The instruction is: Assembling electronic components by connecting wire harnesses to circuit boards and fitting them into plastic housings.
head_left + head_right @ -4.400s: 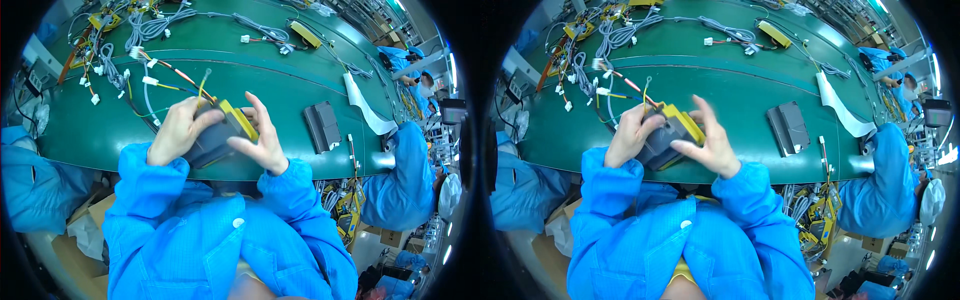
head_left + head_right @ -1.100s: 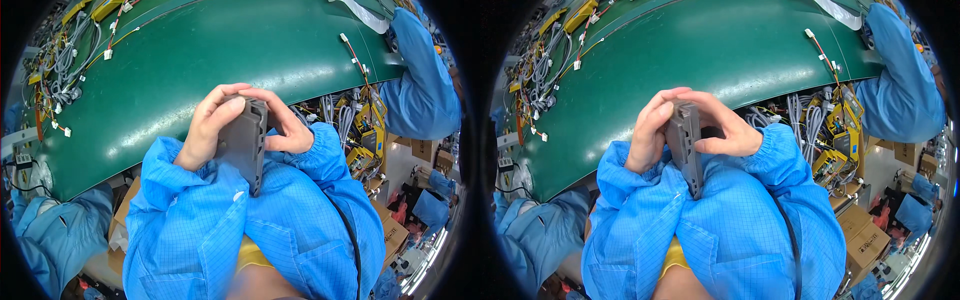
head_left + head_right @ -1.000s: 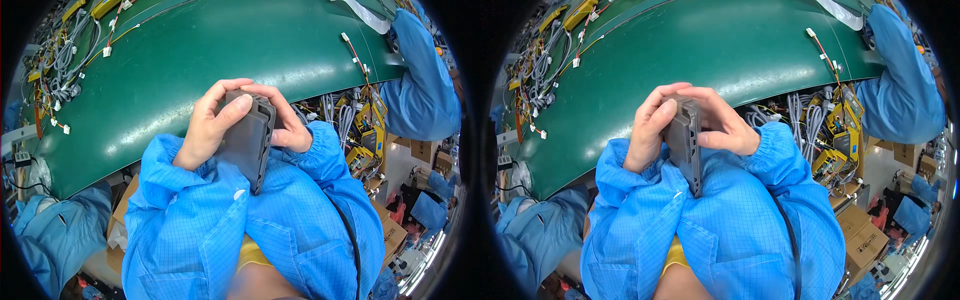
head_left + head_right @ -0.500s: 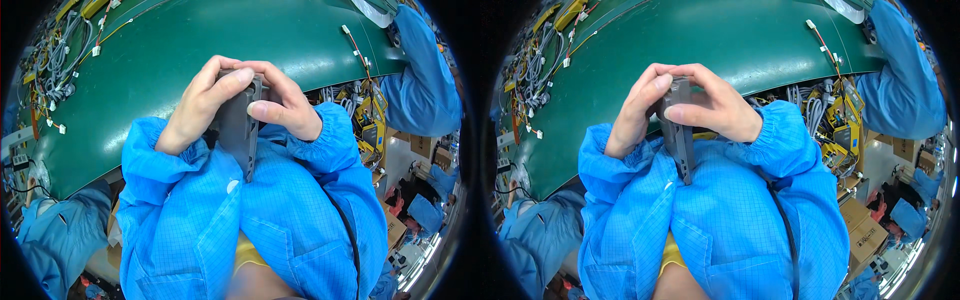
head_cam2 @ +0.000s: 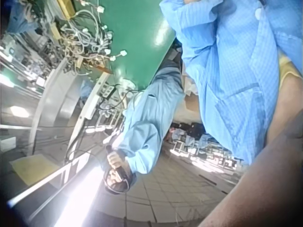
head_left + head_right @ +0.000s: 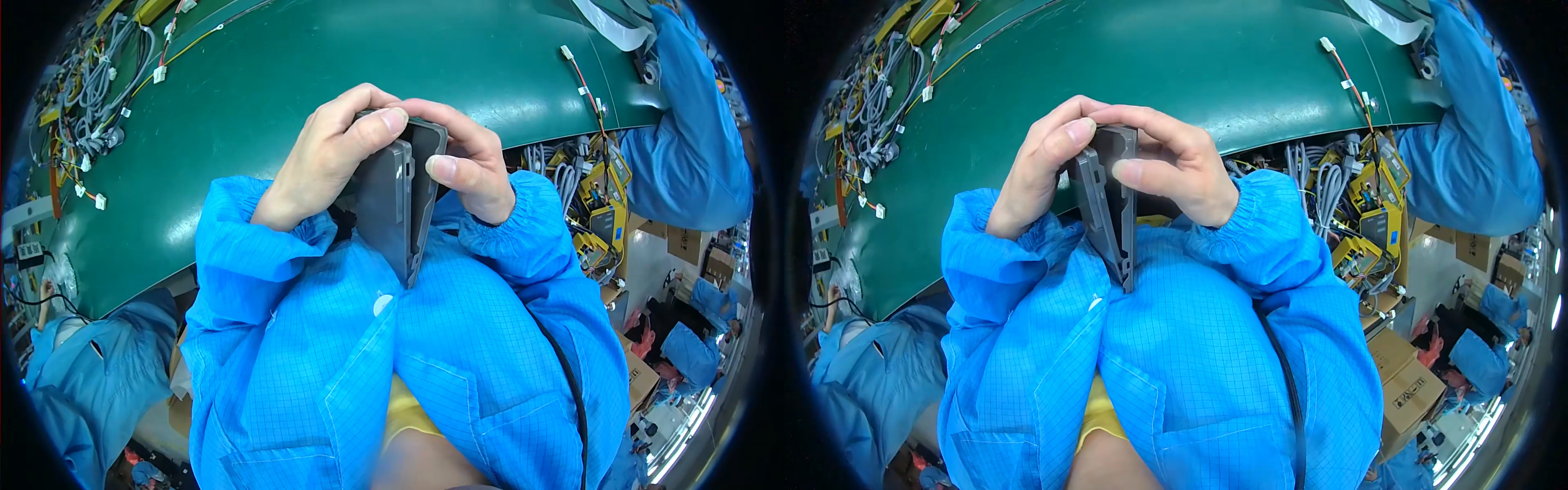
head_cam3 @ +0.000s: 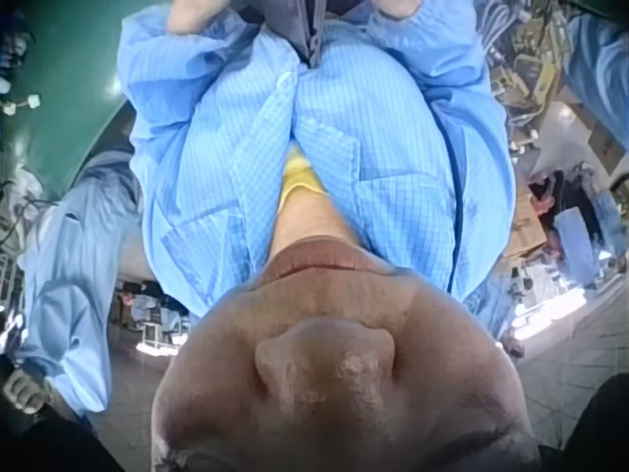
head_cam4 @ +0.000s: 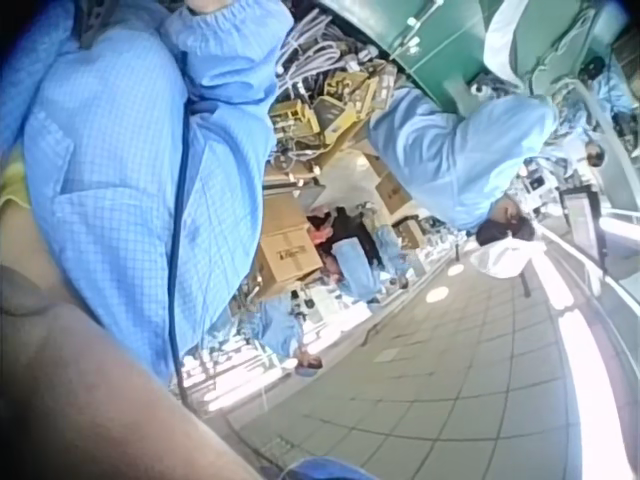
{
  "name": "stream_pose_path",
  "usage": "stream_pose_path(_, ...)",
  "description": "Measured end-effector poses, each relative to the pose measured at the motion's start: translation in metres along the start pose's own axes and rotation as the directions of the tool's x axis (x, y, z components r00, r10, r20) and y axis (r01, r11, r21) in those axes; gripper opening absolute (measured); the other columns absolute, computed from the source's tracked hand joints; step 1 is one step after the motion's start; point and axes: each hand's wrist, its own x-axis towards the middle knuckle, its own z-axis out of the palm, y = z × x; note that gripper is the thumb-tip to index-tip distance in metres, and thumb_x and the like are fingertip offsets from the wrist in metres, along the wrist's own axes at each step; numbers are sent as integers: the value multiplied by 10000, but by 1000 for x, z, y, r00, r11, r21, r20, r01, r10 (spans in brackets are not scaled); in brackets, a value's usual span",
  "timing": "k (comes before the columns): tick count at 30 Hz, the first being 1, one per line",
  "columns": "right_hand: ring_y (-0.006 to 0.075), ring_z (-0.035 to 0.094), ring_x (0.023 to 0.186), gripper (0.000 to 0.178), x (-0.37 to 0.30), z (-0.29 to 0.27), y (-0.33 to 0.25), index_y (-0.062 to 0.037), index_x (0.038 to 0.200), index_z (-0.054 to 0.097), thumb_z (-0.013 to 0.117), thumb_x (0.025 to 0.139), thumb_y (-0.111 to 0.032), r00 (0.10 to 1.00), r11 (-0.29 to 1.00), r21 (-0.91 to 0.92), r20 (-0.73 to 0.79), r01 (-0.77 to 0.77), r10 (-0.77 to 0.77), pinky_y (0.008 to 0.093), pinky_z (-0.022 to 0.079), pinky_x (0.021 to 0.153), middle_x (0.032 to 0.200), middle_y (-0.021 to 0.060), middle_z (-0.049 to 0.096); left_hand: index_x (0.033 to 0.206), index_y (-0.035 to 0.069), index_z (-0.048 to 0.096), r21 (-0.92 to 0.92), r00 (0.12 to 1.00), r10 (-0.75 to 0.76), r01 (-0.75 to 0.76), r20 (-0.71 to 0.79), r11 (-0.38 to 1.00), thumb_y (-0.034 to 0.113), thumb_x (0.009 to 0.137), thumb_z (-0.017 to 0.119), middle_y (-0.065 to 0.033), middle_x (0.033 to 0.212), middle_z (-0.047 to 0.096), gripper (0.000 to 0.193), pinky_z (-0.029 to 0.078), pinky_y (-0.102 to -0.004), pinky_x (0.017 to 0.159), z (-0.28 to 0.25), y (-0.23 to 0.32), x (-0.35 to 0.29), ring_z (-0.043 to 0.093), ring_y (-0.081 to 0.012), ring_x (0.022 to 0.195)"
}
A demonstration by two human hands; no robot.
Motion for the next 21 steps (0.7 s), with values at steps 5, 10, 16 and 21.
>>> stream_pose_path(5,175,558,1032,487,-4,8,3,-4,1295,441,557,824,-52,989,994,-39,-102,102,-106,298,429,912,1137,123,582,1031,-29,583,10,991,118,-117,-67,993,352,833,538,-83,886,604,432,426,-245,715,-5,-5,-1,544,-118,813)
stream_pose_path(10,188,532,1070,480,-2,3,0,-12,1269,457,587,811,-69,994,968,-242,-66,70,-88,309,412,933,1155,130,563,1018,-45,588,-210,983,93,-126,-158,970,302,806,606,-81,870,610,407,452,-250,681,-3,-15,3,557,-116,785)
stream_pose_path(16,202,454,1127,683,7,4,14,-51,1286,344,732,732,-145,998,966,-250,-2,59,-62,354,409,931,1231,108,431,948,-17,562,-54,938,179,-204,-297,978,309,790,627,-63,843,578,367,445,-257,675,2,-22,2,534,-112,762)
stream_pose_path(21,212,376,1219,817,9,3,23,-81,1317,328,807,660,-150,999,991,-131,-34,2,-6,381,371,982,1274,96,385,902,-7,555,16,898,261,-273,-354,962,297,767,621,-56,830,562,339,439,-273,673,-1,-26,8,519,-118,765)
